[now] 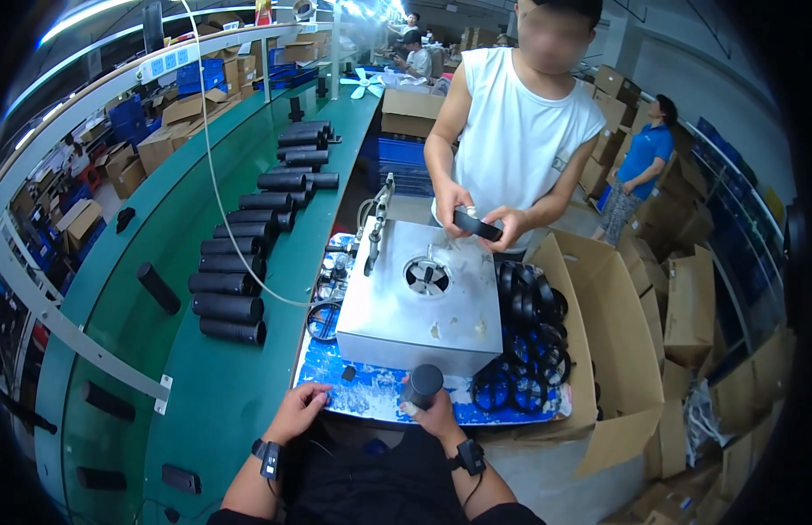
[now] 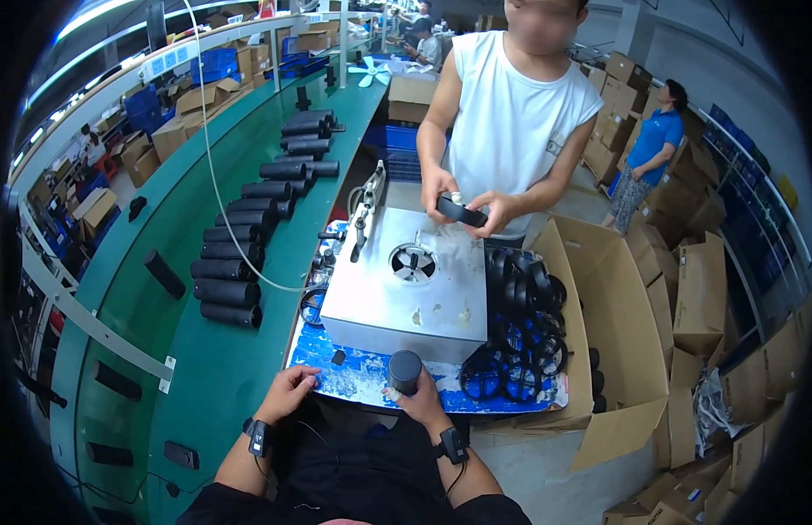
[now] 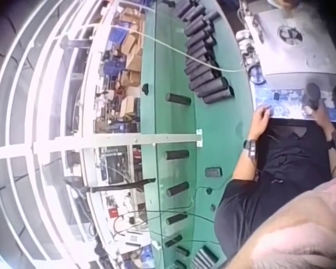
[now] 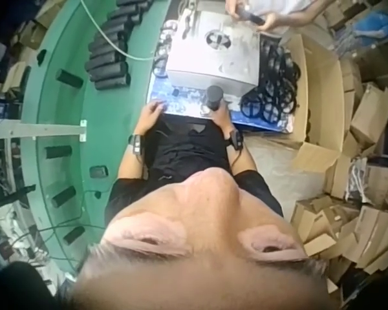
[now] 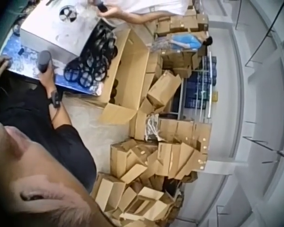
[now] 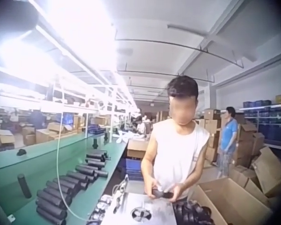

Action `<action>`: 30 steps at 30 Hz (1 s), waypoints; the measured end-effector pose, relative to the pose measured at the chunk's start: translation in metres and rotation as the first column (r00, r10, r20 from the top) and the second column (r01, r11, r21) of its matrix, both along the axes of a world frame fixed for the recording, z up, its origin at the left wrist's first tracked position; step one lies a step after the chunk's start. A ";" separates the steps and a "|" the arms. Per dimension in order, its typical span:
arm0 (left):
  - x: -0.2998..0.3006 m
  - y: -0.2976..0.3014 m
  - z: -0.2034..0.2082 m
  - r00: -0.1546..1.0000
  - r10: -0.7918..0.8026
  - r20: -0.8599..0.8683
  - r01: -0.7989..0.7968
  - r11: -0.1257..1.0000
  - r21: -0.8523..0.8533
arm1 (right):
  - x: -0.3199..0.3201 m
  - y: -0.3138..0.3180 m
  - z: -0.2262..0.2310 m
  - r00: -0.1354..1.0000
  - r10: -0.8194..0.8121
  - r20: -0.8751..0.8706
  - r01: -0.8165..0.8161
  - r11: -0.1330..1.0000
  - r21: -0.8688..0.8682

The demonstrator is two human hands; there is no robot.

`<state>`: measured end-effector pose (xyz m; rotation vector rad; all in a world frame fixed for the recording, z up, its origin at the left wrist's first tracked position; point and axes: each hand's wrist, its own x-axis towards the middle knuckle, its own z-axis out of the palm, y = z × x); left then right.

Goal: Assembling black plastic components using a specialized pneumatic assembly machine on a production line.

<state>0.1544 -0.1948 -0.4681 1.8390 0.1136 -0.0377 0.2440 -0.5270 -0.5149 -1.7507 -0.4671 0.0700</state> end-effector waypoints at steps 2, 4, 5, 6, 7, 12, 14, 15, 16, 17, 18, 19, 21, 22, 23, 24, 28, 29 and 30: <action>-0.002 0.000 -0.003 1.000 0.008 0.010 -0.008 1.000 0.012 | -0.002 0.001 0.000 1.000 0.007 -0.008 -0.006 1.000 0.013; -0.006 0.002 -0.003 0.999 0.022 0.038 -0.023 0.999 0.032 | -0.003 0.004 0.002 1.000 0.018 -0.017 -0.018 0.999 0.035; -0.006 0.003 -0.004 0.999 0.037 0.035 -0.038 0.999 0.033 | -0.002 0.005 -0.001 0.999 0.033 -0.020 -0.032 0.999 0.036; -0.004 0.003 -0.005 0.997 0.024 0.068 -0.028 0.998 0.060 | -0.002 0.005 -0.004 0.998 0.024 -0.050 -0.022 0.999 0.041; -0.006 0.004 -0.007 0.995 0.022 0.094 -0.030 0.996 0.087 | -0.002 0.005 -0.008 0.996 0.026 -0.087 -0.023 0.999 0.044; 0.003 0.002 -0.011 0.985 -0.040 0.165 0.025 0.996 0.089 | -0.008 0.003 0.021 0.999 0.023 -0.037 -0.018 0.993 0.121; 0.003 -0.001 -0.008 0.978 -0.041 0.205 0.021 0.995 0.098 | -0.010 0.012 0.027 0.998 0.041 -0.041 -0.033 0.984 0.173; 0.003 0.001 -0.008 0.981 -0.012 0.193 -0.007 0.995 0.099 | -0.009 0.014 0.026 0.999 -0.021 -0.026 0.026 0.976 0.218; 0.002 0.001 -0.007 0.986 -0.001 0.168 -0.009 0.998 0.057 | -0.007 0.015 0.022 0.999 0.002 -0.040 0.007 0.976 0.217; 0.000 0.001 -0.006 0.990 0.006 0.144 -0.008 1.000 0.013 | -0.004 0.015 0.019 0.999 0.014 -0.040 -0.005 0.980 0.198; -0.001 0.001 -0.005 0.993 -0.001 0.120 0.005 0.999 -0.035 | -0.003 0.014 0.017 0.999 0.012 -0.039 -0.005 0.985 0.174; -0.001 0.002 -0.005 0.994 -0.001 0.107 0.006 0.999 -0.041 | -0.003 0.012 0.015 0.999 0.006 -0.038 0.000 0.989 0.149; 0.001 0.000 -0.003 0.990 -0.022 0.139 0.018 0.999 0.033 | -0.006 0.012 0.020 0.995 0.017 -0.096 -0.005 0.992 0.129; 0.004 -0.003 -0.002 0.987 -0.040 0.157 0.030 0.997 0.068 | -0.004 0.011 0.023 0.990 0.035 -0.139 -0.019 0.993 0.118; 0.002 -0.006 -0.002 0.987 -0.077 0.144 0.070 0.996 0.050 | -0.007 0.004 0.028 0.982 0.033 -0.186 -0.015 0.995 0.102; -0.004 -0.002 -0.002 0.989 -0.032 0.142 0.023 0.998 0.064 | -0.011 0.003 0.028 0.980 -0.012 -0.199 0.029 0.996 0.084; -0.004 0.005 -0.001 0.994 -0.004 0.113 -0.013 0.988 0.152 | -0.005 0.018 0.016 0.996 0.007 -0.088 0.006 0.989 0.145; 0.001 0.002 -0.001 0.993 -0.035 0.116 0.019 0.990 0.138 | -0.005 0.016 0.015 0.998 0.016 -0.067 -0.005 0.987 0.160; 0.000 0.001 0.000 0.995 -0.015 0.102 0.006 0.996 0.088 | -0.005 0.014 0.013 0.998 -0.004 -0.068 0.014 0.988 0.153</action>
